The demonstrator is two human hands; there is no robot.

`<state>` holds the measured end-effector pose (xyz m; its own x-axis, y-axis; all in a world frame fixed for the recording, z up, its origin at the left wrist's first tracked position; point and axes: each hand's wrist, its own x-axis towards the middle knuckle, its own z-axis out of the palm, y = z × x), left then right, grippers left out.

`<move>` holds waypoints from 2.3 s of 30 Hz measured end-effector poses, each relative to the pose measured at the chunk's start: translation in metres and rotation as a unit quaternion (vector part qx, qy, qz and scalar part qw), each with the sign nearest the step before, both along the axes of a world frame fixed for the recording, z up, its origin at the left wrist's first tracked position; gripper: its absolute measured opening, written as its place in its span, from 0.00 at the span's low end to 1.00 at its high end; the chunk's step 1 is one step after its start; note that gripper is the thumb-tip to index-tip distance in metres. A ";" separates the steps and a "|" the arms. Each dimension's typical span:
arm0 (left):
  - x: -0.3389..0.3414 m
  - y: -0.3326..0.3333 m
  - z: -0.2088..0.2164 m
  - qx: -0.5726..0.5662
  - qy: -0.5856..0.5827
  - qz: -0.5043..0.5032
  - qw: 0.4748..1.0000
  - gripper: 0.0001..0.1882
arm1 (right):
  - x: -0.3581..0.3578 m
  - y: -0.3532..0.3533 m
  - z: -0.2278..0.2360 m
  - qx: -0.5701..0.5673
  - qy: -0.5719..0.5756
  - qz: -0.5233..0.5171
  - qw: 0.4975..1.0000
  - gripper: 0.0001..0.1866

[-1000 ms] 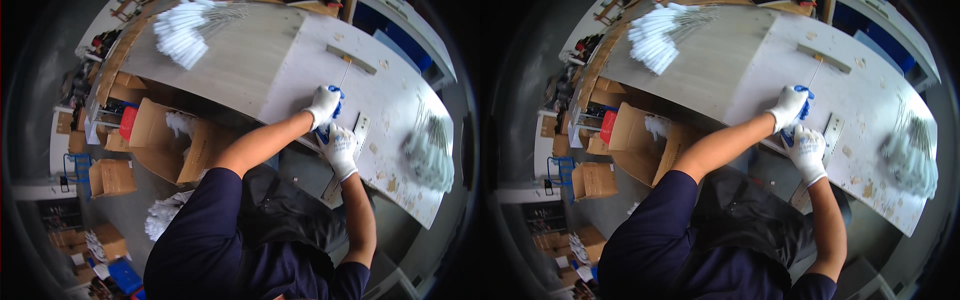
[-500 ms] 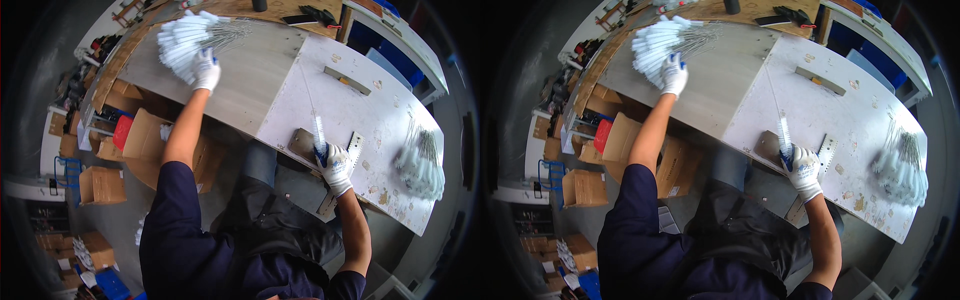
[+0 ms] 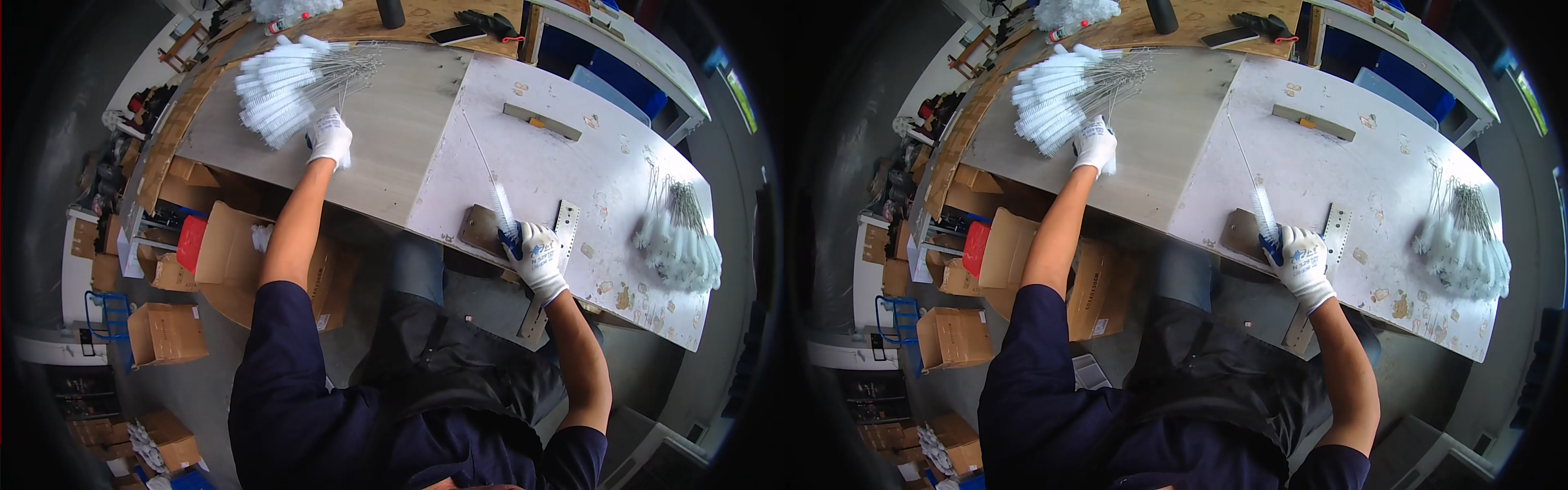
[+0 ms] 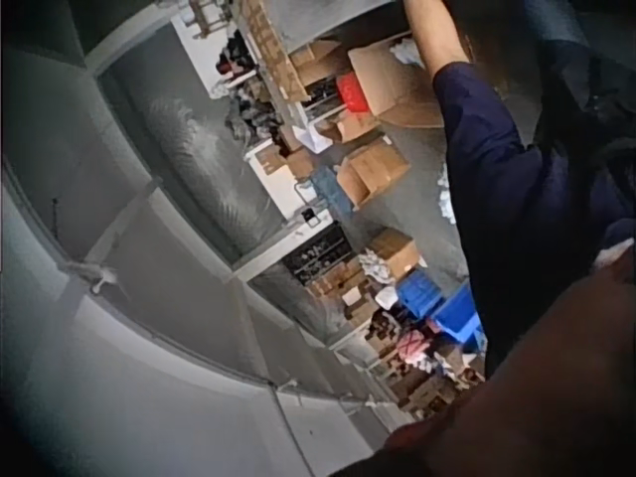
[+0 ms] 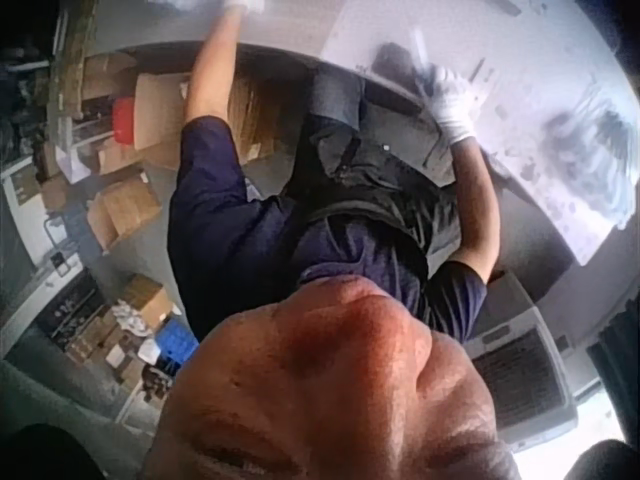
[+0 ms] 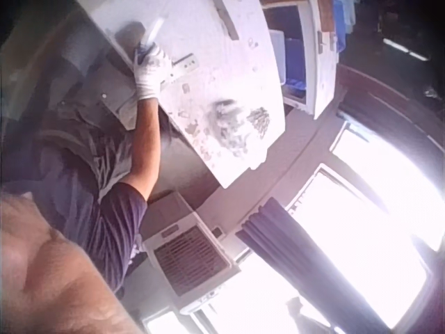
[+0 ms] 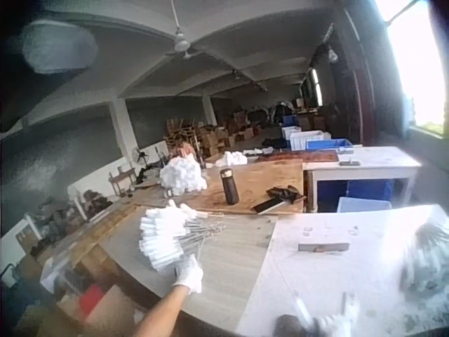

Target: The person repeatedly picks up white bristle bundles and metal rods, inserts the rods into the bristles, and places the assembled brushes into a cardboard box. The process is repeated for multiple units throughout the clip.

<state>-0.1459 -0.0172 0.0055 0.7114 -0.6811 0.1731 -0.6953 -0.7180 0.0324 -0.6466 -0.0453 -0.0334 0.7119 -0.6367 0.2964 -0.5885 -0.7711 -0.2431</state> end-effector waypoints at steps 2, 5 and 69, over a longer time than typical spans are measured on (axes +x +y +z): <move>0.002 0.000 0.008 -0.013 0.082 -0.020 0.996 0.19 | -0.001 0.001 0.002 -0.004 -0.005 -0.005 1.000 0.19; 0.008 -0.003 0.021 -0.018 0.177 -0.057 0.982 0.17 | 0.000 0.003 0.002 -0.002 -0.006 -0.007 1.000 0.18; -0.327 -0.071 -0.029 -0.372 0.790 -0.073 0.481 0.17 | 0.007 -0.019 0.048 0.316 -0.126 -0.091 0.936 0.17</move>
